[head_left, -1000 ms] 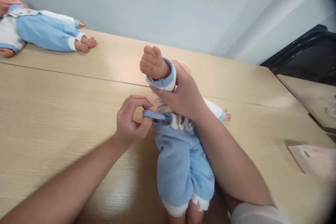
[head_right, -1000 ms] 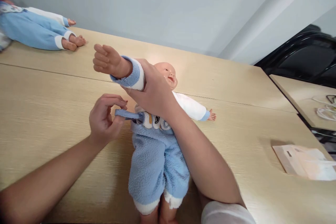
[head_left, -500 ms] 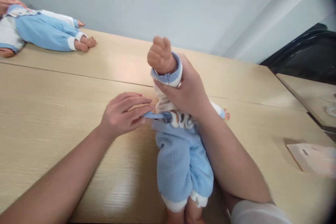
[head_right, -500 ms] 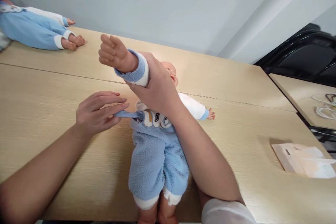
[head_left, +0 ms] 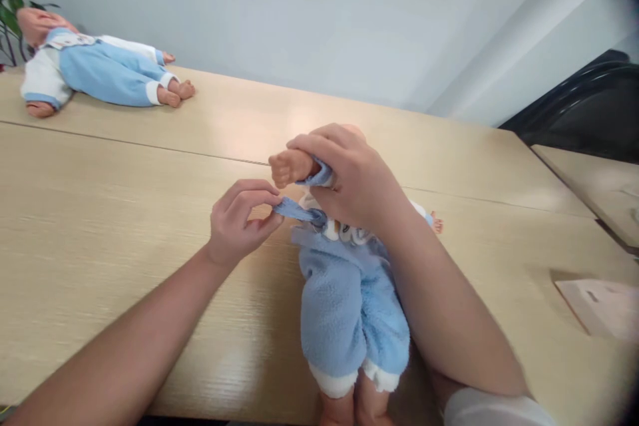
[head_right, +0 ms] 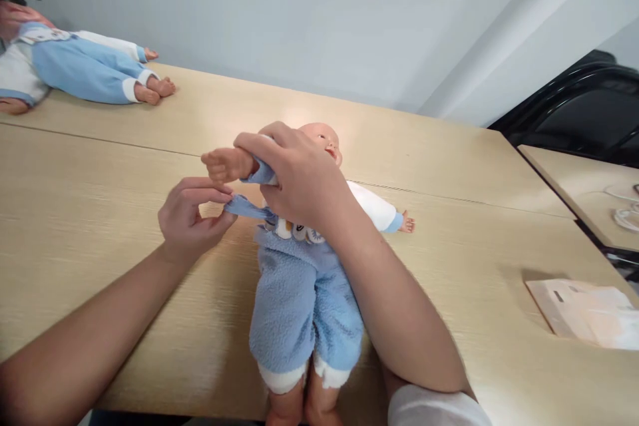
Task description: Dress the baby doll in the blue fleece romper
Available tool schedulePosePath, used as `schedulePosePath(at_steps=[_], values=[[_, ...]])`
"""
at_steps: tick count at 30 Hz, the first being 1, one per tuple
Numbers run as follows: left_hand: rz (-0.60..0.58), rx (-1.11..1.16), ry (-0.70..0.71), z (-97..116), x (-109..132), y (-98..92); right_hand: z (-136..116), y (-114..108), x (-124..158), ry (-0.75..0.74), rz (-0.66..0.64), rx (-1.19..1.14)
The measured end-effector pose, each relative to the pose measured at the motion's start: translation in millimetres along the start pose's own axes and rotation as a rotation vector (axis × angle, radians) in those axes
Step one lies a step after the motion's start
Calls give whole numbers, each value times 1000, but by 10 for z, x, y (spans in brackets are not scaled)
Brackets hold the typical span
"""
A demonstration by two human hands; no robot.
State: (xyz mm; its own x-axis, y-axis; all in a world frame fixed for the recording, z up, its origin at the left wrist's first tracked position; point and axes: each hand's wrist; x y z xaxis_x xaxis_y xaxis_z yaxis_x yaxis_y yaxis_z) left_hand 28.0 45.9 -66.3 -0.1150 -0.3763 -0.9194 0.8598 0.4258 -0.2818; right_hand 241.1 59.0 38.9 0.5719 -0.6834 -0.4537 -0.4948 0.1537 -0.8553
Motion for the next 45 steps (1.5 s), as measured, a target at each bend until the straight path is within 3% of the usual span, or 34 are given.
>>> schedulePosePath(at_steps=[5,9,13,17,24,28,32,36,38,40,45], values=[[34,55,-21,64,36,2,-110,-6,56,10,-121,218],[55,177,-137,87,89,38,-121,-30,85,-30,-163,250],[39,288,-296,90,141,74,0,-59,79,-95,-264,141],[39,317,-391,33,166,91,89,-40,67,-105,-281,15],[46,238,-572,-21,139,91,-77,43,16,-79,-382,-201],[17,168,-450,-41,95,79,-156,96,-68,82,-358,-443],[-57,114,-302,-94,39,16,-152,221,-86,335,-330,-636],[-292,135,-176,-144,-22,-130,-73,309,-62,597,-222,-970],[-460,153,-110,-155,-36,-183,-54,333,-63,631,-162,-1069],[-554,115,-59,-157,-28,-187,-58,348,-73,638,-129,-1126],[-477,10,16,-189,30,-107,-46,315,-80,620,-150,-1059]])
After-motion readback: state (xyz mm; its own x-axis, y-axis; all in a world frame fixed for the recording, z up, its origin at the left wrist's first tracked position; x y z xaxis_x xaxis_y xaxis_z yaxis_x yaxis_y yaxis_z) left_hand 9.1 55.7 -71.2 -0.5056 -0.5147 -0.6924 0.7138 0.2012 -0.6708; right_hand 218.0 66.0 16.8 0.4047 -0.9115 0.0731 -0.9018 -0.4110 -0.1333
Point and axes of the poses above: each hand's wrist, its own x-axis away from the middle knuckle, its own y-axis out of the palm, z = x × y, and after that the axes turned 2 degrees about x, right-handed
